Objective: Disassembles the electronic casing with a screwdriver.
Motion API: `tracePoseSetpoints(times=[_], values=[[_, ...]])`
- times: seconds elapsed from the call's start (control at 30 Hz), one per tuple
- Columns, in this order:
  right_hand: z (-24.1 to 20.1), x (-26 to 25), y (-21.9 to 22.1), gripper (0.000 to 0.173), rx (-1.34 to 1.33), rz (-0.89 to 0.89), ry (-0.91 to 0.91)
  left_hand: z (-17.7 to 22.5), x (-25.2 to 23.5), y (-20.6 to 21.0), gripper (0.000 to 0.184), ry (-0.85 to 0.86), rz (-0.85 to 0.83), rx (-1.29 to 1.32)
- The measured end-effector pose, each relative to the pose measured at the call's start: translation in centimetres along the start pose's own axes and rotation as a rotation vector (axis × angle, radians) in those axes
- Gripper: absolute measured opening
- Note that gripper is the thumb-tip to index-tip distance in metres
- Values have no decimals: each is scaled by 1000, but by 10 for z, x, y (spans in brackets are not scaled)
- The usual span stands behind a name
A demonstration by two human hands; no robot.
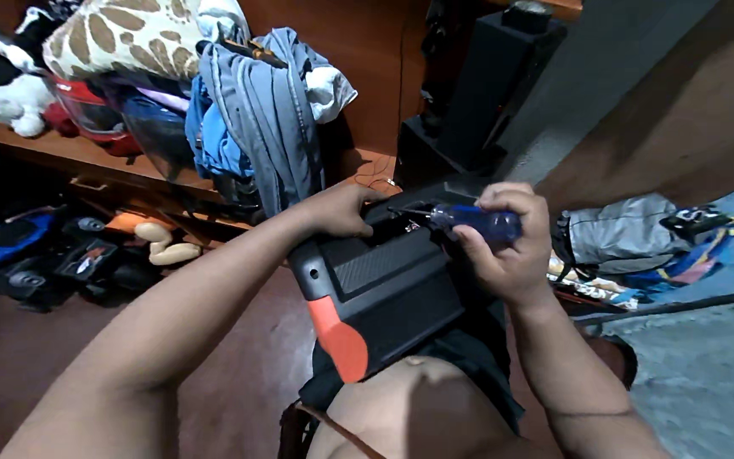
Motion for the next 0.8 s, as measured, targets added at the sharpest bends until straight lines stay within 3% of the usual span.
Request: tracePoseSetpoints(times=[0.2,0.43,0.7,0.8], values=[[-40,51,-23,30,140,105,-18,43,-10,0,73,156,-69,-252],[-87,93,5,21,170,-80,-192,46,-11,6,82,381,-41,-327],[-115,78,0,14,143,-176,-278,55,23,16,78,169,-165,-376],[-113,84,10,14,168,-209,-289,47,26,21,72,179,-105,-372]])
Point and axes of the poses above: each hand's wrist, its own x-axis away from the middle knuckle, its own y-axis out of the palm, z = x × y, the point moved 6 cm from there along -x, towards the middle knuckle, and after that the axes turned 5 degrees about x, right-handed, at the moved point
